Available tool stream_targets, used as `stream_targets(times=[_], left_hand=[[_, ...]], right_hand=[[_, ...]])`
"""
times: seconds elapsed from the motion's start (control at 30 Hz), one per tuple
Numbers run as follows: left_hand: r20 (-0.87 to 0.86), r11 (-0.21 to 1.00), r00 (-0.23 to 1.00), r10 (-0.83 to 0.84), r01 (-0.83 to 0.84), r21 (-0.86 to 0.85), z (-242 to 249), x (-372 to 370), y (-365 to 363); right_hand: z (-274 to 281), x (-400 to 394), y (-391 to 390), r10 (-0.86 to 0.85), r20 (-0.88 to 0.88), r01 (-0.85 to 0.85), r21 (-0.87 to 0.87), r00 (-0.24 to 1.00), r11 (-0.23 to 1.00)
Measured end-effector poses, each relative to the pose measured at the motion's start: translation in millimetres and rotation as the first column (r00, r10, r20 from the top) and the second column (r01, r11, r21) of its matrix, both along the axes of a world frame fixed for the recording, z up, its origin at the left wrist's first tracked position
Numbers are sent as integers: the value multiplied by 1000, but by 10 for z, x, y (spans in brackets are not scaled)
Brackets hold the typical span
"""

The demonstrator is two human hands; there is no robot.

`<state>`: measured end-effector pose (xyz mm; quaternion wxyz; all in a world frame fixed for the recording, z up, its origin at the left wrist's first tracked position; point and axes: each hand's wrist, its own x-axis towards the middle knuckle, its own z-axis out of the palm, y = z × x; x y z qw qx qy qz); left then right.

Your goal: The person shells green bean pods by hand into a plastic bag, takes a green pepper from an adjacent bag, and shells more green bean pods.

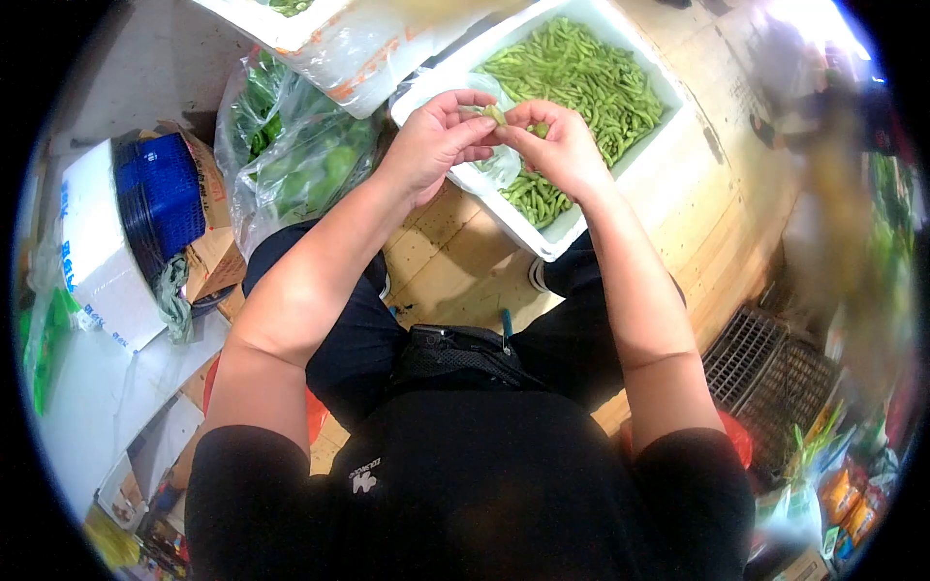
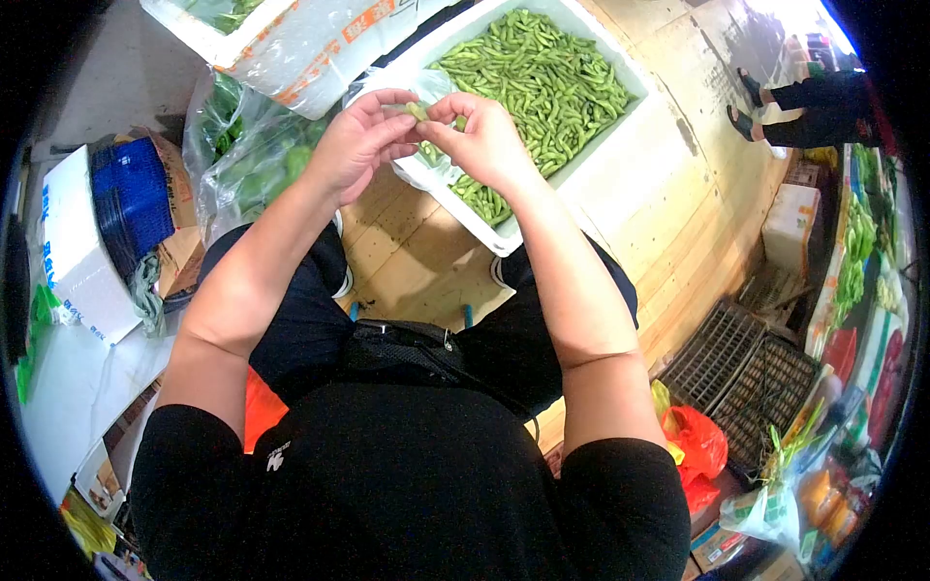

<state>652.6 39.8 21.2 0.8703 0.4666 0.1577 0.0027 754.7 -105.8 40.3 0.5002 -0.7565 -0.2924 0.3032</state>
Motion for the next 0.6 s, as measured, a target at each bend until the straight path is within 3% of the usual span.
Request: stream_targets(times=[0.3,0.43,0.6], left_hand=[[18,996,996,84,-84,20,10,9,-13],[132,934,979,152,-186,305,-40,15,-9],[244,678,963,115,-255,689,4,13,6]], right_hand=[[-22,-17,19,-63,-106,61,-25,992,998],[-40,-19,19,-26,-9,25,-49,1000,998],[22,-76,31,-47,184,53,-29,982,998]])
